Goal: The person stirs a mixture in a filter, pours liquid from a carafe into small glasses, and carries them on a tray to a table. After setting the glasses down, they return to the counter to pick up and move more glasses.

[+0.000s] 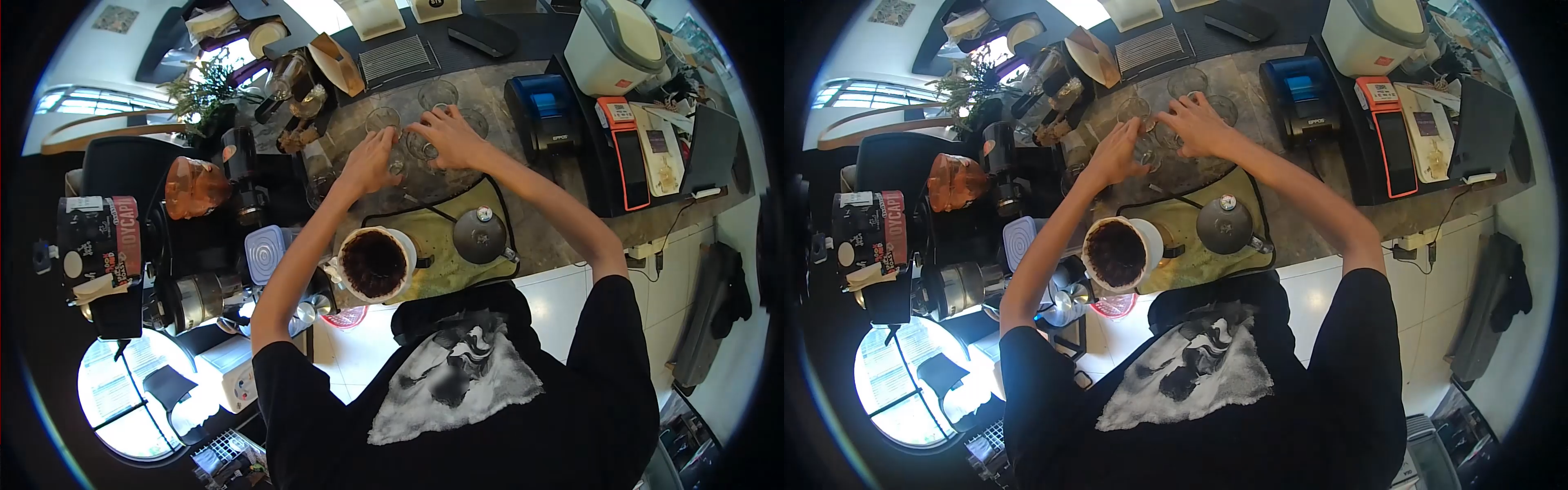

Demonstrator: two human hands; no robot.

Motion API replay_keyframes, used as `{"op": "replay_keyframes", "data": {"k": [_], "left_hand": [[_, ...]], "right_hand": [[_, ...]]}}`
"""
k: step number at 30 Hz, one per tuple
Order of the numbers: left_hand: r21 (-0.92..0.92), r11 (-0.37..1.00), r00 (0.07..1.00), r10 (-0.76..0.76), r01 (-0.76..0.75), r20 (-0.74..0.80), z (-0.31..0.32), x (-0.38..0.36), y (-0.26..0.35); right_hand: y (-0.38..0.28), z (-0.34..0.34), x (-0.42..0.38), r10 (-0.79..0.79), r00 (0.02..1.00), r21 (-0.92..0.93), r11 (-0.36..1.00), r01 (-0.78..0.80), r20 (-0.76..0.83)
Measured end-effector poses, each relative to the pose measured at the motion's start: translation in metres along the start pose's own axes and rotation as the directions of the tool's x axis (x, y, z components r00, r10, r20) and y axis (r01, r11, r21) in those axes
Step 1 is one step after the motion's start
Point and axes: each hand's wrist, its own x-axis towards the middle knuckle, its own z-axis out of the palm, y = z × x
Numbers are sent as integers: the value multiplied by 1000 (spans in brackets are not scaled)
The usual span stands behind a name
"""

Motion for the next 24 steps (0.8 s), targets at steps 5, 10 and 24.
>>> {"op": "replay_keyframes", "data": {"k": [5,10,24], "left_hand": [[66,997,999,34,-33,-10,1,-4,5],[131,989,995,74,-64,-71,4,-12,1],[157,987,989,43,-21,-142,6,-36,-8]], "right_hand": [[-4,1,-2,-3,999,-11,1000,2,-39],[-8,5,3,-2,999,-6,1000,2,-44],[-6,-24,84,96,973,66,994,-84,-208]]}}
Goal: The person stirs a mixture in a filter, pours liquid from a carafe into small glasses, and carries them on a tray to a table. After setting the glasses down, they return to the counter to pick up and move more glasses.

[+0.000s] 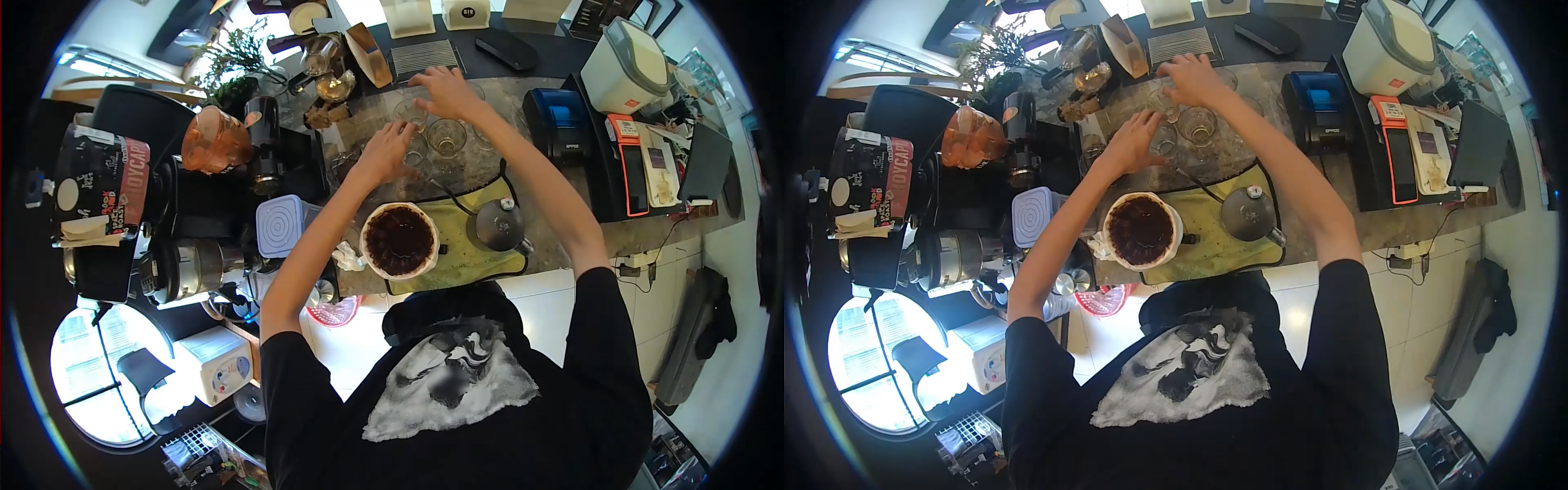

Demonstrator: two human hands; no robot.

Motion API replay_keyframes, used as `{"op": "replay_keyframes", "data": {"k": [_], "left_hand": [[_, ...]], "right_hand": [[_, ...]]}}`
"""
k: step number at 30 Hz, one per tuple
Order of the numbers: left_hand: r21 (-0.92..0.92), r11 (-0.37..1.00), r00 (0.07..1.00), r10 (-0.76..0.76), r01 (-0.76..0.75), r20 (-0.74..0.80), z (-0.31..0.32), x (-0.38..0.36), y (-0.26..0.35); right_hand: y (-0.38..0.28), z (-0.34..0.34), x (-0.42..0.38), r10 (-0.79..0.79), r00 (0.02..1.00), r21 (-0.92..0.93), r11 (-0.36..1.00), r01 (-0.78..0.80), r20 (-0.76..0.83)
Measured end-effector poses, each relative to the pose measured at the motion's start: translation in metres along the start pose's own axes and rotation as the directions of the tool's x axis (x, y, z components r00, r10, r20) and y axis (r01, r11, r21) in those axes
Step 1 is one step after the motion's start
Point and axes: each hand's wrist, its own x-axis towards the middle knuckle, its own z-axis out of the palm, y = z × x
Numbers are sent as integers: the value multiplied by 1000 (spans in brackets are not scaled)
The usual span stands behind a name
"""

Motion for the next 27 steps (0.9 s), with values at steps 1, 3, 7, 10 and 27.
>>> {"op": "replay_keyframes", "data": {"k": [1,3,7,10,27], "left_hand": [[4,1000,1000,2,-2,-6,-3,0,-1],[-91,996,999,-17,20,33,-16,-2,0],[-262,963,997,-74,64,-29,-56,-19,2],[-331,940,970,-153,84,-189,-103,-53,20],[-1000,-3,546,-838,8,6,-4,-264,121]], "right_hand": [[-5,7,6,8,998,-69,998,-4,64],[-9,20,10,14,992,-143,990,4,125],[-2,40,23,1,989,-389,919,59,151],[16,55,29,25,992,-414,910,29,125],[-126,1,19,52,885,-3,998,-57,464]]}}
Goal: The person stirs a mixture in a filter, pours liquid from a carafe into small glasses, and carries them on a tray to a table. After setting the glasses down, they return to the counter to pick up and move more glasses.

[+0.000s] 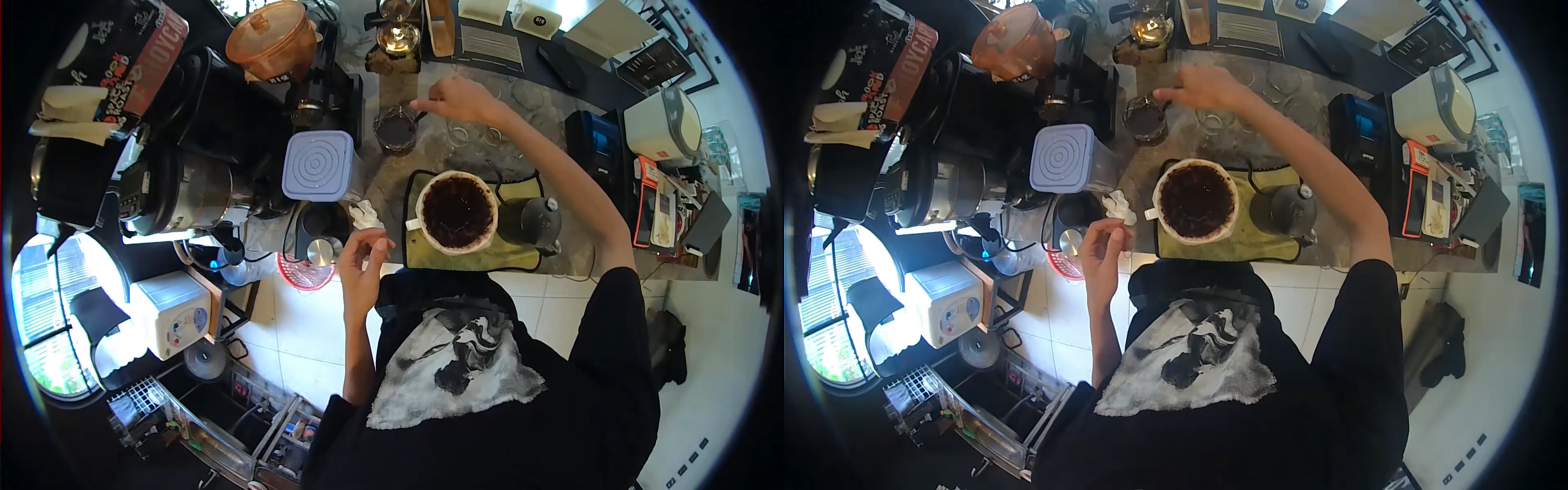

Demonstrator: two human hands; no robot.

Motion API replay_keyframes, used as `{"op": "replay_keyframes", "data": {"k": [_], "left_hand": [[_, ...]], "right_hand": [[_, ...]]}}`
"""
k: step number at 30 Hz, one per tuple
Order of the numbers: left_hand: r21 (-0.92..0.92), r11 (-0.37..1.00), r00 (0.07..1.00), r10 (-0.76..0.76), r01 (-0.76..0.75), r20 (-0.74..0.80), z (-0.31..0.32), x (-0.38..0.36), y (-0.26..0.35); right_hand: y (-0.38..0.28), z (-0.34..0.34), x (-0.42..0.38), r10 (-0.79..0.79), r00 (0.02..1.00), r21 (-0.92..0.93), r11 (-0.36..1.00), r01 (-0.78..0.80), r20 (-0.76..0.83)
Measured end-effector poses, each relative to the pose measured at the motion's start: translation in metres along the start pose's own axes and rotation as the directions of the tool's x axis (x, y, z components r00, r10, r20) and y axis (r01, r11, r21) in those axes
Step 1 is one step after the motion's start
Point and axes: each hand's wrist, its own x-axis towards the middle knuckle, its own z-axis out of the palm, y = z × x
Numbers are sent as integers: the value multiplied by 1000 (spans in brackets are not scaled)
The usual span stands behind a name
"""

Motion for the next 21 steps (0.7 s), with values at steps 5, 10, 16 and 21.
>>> {"op": "replay_keyframes", "data": {"k": [5,10,16,21], "left_hand": [[42,999,999,-19,17,51,2,8,-12],[-12,1000,998,6,-5,68,-5,20,-20],[31,999,995,-34,31,89,-22,18,-31],[-36,999,999,-19,21,50,-22,9,-32]], "right_hand": [[6,41,30,-371,923,33,926,376,-106],[-31,4,9,-438,869,-136,899,417,-230],[-36,6,-4,-409,898,-241,899,365,-165],[-29,22,-11,-397,906,-210,908,363,-150]]}}
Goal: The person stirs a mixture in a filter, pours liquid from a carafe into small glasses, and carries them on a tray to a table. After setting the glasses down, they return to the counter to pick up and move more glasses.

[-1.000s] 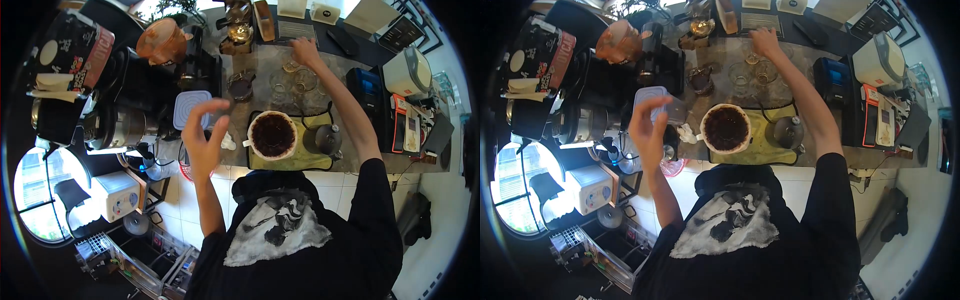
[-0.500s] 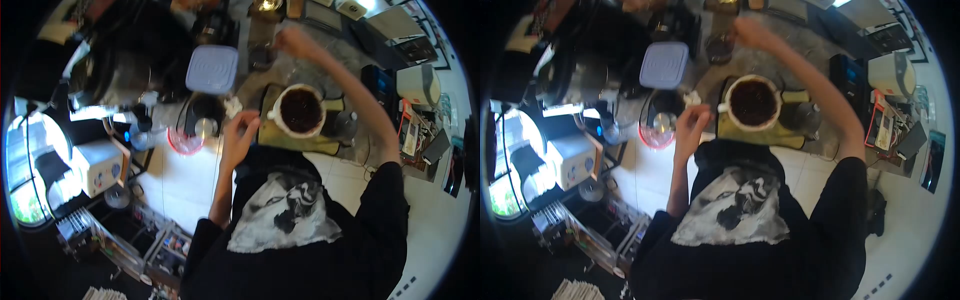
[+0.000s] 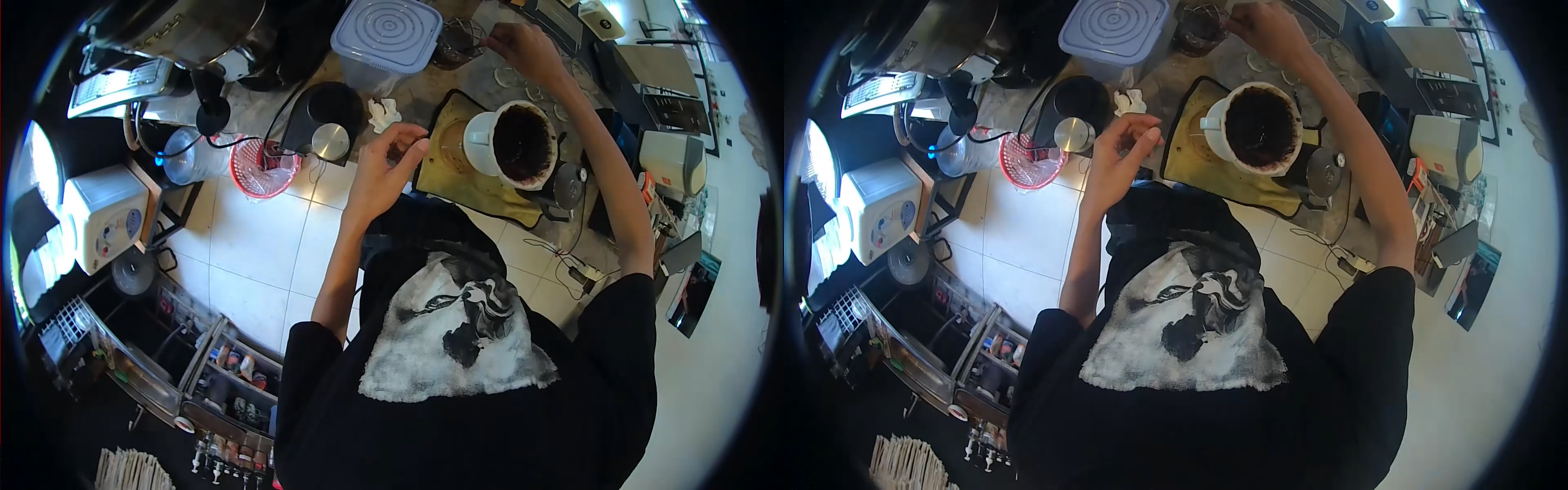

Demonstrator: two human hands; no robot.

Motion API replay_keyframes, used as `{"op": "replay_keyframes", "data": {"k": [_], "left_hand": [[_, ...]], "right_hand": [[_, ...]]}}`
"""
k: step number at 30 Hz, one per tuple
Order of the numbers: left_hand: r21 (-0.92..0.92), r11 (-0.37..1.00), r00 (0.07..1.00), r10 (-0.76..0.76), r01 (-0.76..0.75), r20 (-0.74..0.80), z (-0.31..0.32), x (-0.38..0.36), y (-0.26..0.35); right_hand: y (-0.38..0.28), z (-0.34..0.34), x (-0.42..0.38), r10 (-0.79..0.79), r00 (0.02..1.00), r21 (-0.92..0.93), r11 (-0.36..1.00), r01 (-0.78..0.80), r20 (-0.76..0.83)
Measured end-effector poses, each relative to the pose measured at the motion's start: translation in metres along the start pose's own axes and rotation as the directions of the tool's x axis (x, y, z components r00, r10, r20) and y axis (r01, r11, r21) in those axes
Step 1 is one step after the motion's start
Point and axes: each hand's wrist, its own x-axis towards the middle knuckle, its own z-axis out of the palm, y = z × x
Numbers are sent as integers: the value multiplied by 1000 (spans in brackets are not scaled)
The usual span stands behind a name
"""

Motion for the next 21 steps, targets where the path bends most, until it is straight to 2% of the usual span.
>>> {"op": "replay_keyframes", "data": {"k": [2,4,5,7,8,10,14,16,17,19,21], "left_hand": [[19,1000,1000,-13,13,2,-2,-4,0],[24,999,999,-38,38,35,-3,-9,-1],[28,999,999,-38,37,33,-2,-12,-1],[24,999,1000,-29,28,12,-1,-15,-2],[32,999,1000,-21,20,10,0,-18,-1],[63,997,999,-45,47,-24,3,-23,4],[83,996,997,-32,37,-72,13,-35,8],[95,990,993,-100,106,-60,22,-45,7],[117,987,992,-105,112,-63,27,-49,7],[149,984,993,-93,102,-71,36,-55,5],[192,978,992,-65,85,-105,43,-59,7]], "right_hand": [[2,-1,-1,-18,998,31,999,20,-52],[9,-4,2,52,989,109,993,-37,-136],[10,-2,1,51,989,112,993,-36,-139],[8,-1,-3,-62,985,28,997,68,-160],[5,-2,-5,-66,983,29,997,72,-170],[-2,-7,-5,63,980,136,990,-38,-186],[-1,-3,-5,0,982,58,998,11,-191],[4,-3,-6,99,945,276,961,-10,-311],[7,0,-8,106,941,289,957,-9,-321],[13,5,-8,-68,919,143,981,133,-388],[16,7,-11,-15,913,204,973,107,-407]]}}
